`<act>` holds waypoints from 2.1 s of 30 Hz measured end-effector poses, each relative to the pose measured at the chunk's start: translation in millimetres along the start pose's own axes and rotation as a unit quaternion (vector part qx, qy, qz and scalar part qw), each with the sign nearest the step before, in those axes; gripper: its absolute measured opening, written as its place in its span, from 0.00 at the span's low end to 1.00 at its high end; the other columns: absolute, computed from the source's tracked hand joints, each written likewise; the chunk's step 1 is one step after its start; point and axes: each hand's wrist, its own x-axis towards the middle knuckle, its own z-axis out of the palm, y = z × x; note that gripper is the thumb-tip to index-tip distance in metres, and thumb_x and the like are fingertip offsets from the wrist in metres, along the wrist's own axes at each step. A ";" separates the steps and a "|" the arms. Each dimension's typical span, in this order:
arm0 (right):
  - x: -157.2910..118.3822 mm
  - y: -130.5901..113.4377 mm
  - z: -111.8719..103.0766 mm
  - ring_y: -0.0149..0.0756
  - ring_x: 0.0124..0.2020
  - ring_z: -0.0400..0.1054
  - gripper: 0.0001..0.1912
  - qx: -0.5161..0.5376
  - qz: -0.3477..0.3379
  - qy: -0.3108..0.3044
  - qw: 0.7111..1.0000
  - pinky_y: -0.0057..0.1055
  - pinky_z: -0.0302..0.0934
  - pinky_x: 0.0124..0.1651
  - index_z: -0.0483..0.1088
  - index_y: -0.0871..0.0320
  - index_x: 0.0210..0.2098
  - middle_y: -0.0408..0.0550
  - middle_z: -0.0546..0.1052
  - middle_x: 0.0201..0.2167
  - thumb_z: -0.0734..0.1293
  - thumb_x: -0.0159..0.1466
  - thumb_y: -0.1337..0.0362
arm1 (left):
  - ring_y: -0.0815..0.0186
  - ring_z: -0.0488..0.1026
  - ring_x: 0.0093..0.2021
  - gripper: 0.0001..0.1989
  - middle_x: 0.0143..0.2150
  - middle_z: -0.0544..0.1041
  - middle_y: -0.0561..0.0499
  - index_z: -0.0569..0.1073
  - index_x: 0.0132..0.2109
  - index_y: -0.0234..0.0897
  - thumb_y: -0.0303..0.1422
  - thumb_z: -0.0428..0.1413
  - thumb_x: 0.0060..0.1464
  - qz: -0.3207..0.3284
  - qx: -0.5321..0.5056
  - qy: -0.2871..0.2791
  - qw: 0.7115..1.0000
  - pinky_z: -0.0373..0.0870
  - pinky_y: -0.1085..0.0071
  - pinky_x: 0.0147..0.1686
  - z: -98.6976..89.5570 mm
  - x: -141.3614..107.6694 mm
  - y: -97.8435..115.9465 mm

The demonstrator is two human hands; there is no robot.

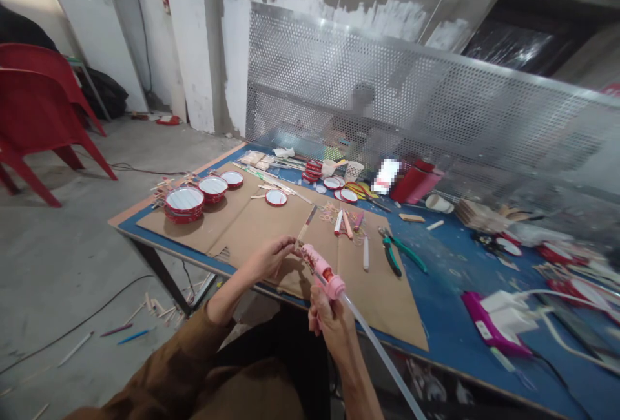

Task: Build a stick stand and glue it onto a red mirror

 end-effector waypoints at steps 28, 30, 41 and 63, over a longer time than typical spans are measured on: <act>-11.5 6.4 -5.8 0.24 0.12 0.56 0.32 -0.069 0.011 -0.039 0.997 0.23 0.51 0.17 0.62 0.58 0.17 0.41 0.63 0.10 0.61 0.55 0.34 | 0.67 0.73 0.42 0.12 0.41 0.78 0.50 0.73 0.43 0.36 0.32 0.46 0.59 -0.015 0.038 0.021 0.999 0.65 0.75 0.44 1.0 4.1 -4.2; -12.0 5.2 -5.3 0.25 0.12 0.56 0.32 -0.068 0.013 -0.035 0.997 0.23 0.51 0.17 0.62 0.58 0.17 0.40 0.63 0.09 0.62 0.54 0.34 | 0.67 0.73 0.42 0.12 0.41 0.78 0.51 0.73 0.42 0.36 0.32 0.46 0.59 -0.013 0.043 0.022 0.999 0.66 0.75 0.44 0.7 4.0 -4.5; -3.0 2.9 -4.2 0.26 0.11 0.57 0.30 -0.028 -0.010 -0.007 1.000 0.23 0.51 0.14 0.62 0.57 0.19 0.40 0.63 0.10 0.63 0.54 0.35 | 0.66 0.75 0.44 0.13 0.42 0.80 0.48 0.72 0.44 0.35 0.34 0.45 0.62 0.014 -0.017 -0.006 1.000 0.66 0.73 0.47 0.0 1.5 -4.3; 12.2 -14.8 -7.2 0.26 0.11 0.58 0.33 -0.011 0.003 0.046 0.999 0.24 0.51 0.13 0.62 0.56 0.20 0.40 0.65 0.12 0.65 0.46 0.30 | 0.65 0.75 0.44 0.14 0.42 0.80 0.45 0.72 0.45 0.34 0.36 0.45 0.62 0.006 -0.026 -0.013 1.000 0.67 0.72 0.45 2.2 1.8 -8.3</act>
